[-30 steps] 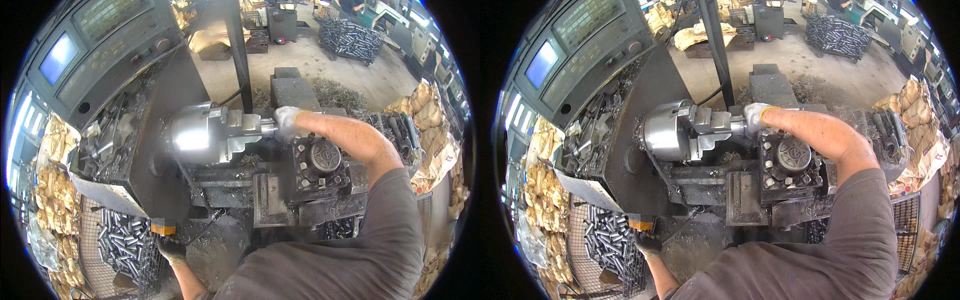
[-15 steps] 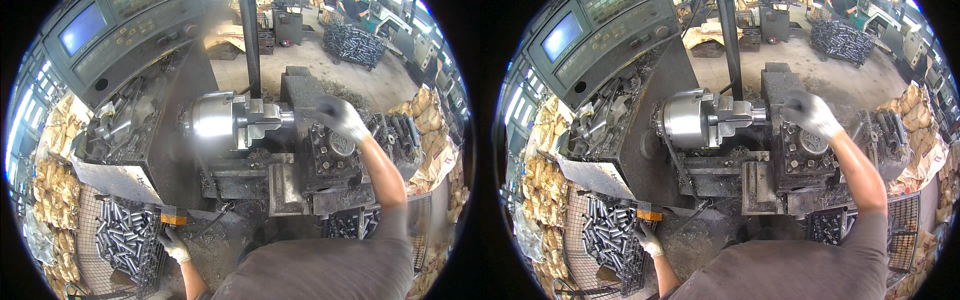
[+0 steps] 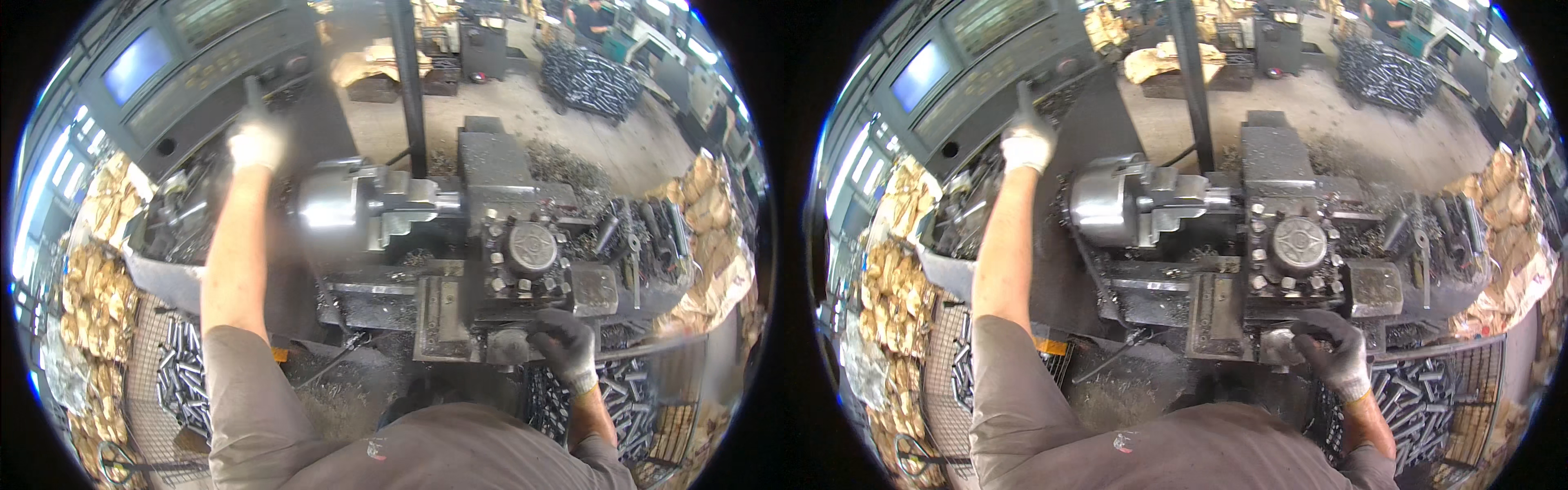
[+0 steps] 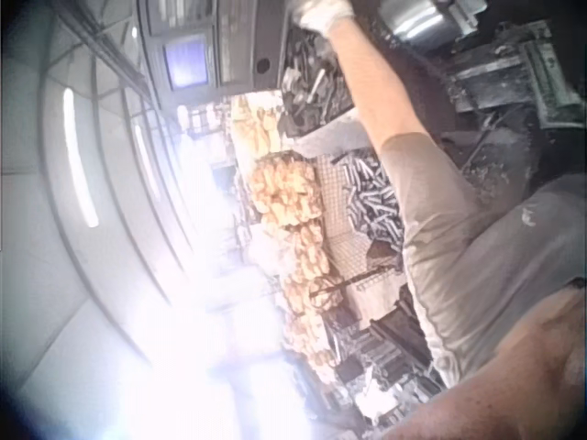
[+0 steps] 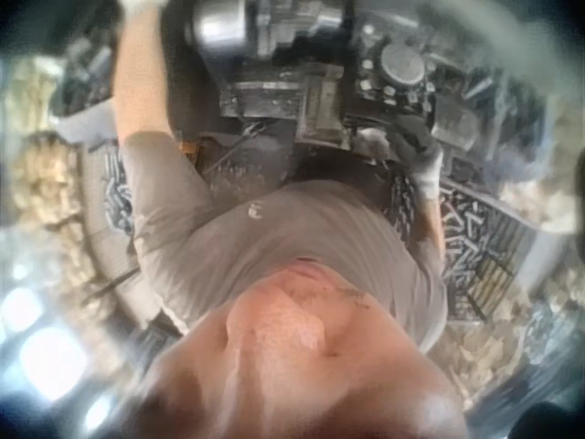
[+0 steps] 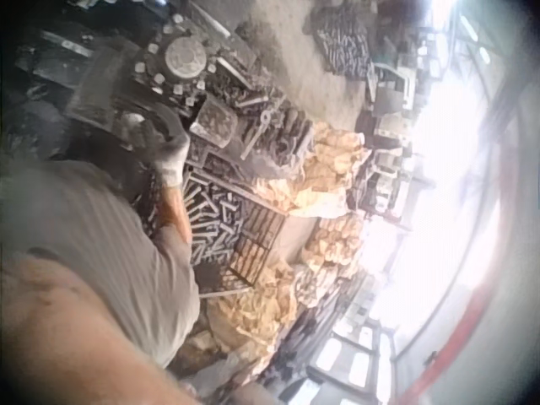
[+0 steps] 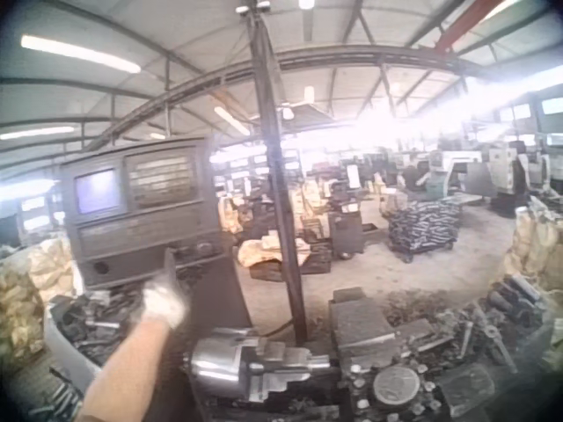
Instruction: The person operates a metal turning machine in a workshop. They repeatedly pick up cylindrical metal tubes, load them into the machine's chuck, and then remove the processed parts, placing them into a wire basket.
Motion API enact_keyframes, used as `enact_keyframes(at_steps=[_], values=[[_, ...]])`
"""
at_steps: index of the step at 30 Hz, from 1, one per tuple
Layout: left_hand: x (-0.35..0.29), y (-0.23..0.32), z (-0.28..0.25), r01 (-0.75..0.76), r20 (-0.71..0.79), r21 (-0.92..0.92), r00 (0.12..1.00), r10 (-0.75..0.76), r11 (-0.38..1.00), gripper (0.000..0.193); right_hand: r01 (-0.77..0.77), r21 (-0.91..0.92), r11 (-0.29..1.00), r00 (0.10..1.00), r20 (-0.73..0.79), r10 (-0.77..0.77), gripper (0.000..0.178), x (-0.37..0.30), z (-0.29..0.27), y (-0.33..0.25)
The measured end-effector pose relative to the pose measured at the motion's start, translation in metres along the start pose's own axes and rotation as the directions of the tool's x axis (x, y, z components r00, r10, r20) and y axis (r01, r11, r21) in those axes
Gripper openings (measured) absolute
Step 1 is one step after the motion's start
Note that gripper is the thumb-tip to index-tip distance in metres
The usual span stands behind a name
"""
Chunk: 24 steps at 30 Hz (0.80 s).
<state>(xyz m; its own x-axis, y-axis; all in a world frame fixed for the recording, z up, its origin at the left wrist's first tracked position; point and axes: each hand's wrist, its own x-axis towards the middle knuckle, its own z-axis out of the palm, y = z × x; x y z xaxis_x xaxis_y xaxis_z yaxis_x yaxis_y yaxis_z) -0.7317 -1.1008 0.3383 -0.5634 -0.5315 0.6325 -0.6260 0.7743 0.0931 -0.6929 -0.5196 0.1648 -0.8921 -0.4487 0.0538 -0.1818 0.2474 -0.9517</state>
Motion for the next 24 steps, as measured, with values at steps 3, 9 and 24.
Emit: enact_keyframes(at_steps=[3, 9, 24], values=[[0.029, -0.021, 0.015, 0.072, 0.213, 0.084, 0.973, -0.088, 0.994, 0.104, -0.135, -0.007, 0.991, 0.985, 0.104, 0.135, 0.040, -0.005, -0.001, -0.001], [-0.118, 0.006, 0.009, -0.298, -0.268, -0.379, 0.942, 0.204, 0.876, 0.064, -0.135, -0.058, 0.989, 0.950, 0.277, 0.146, 0.036, -0.001, 0.034, 0.006], [-1.222, 0.021, -0.365, 0.823, -0.687, 0.121, -0.334, -0.645, -0.555, 0.030, 0.400, -0.048, 0.915, -0.211, 0.967, 0.143, 0.041, -0.215, 0.385, 0.001]])
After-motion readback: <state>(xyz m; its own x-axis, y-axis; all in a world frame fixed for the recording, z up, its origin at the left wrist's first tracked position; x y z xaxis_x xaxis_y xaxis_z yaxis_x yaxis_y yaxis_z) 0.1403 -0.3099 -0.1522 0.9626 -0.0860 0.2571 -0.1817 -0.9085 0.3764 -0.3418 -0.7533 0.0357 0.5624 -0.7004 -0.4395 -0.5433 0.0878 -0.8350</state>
